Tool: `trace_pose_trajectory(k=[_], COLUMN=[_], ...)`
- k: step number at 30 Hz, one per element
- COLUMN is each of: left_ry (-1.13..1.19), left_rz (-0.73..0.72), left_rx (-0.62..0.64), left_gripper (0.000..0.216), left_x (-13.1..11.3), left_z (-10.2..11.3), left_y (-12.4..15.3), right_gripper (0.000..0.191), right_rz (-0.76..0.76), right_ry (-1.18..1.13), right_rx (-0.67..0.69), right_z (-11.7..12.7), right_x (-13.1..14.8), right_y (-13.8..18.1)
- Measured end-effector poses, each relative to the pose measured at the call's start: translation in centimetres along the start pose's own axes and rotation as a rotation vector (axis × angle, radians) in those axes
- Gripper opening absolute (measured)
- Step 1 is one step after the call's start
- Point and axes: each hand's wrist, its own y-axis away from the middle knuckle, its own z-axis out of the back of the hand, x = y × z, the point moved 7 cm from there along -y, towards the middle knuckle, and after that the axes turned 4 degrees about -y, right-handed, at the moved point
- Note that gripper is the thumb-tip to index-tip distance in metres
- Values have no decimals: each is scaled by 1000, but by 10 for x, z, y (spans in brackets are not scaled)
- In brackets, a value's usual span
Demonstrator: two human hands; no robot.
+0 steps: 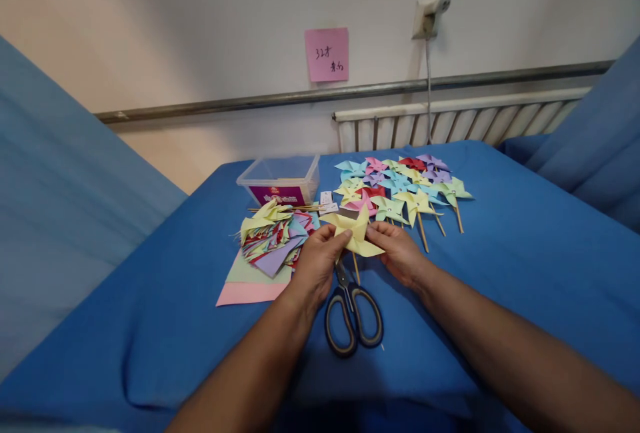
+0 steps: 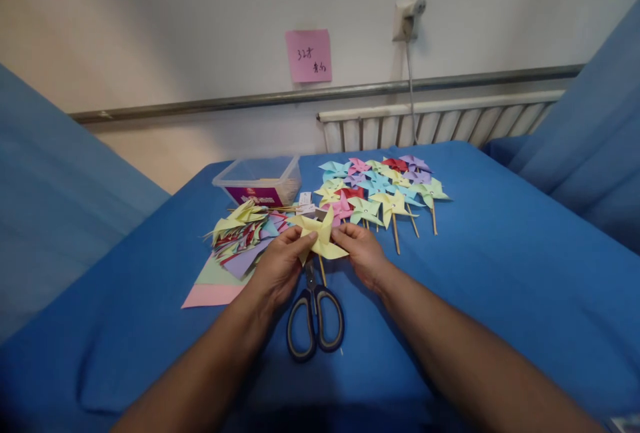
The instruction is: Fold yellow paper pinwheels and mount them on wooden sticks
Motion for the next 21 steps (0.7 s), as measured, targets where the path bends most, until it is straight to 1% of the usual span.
trace_pose_trajectory(k=[4, 7, 10, 15, 21], left_ry=[16, 0, -8, -25, -7], left_rz=[66, 114, 148, 150, 101], left_rx=[15, 48, 81, 109, 131], left_gripper=[34, 30, 29, 29, 33], left_x=[2, 4, 7, 9, 8], left_z=[-2, -5, -8, -12, -14], left_y=[2, 6, 10, 10, 8], right_gripper=[38, 39, 36, 32, 31], right_rz=[36, 16, -4, -2, -33], right_ry=[-15, -2, 5, -43, -105], right_rx=[20, 69, 73, 61, 53], right_z=[2, -1, -1, 3, 5], right_x=[7, 8, 6, 4, 7], right_y=[-1, 1, 2, 1, 0])
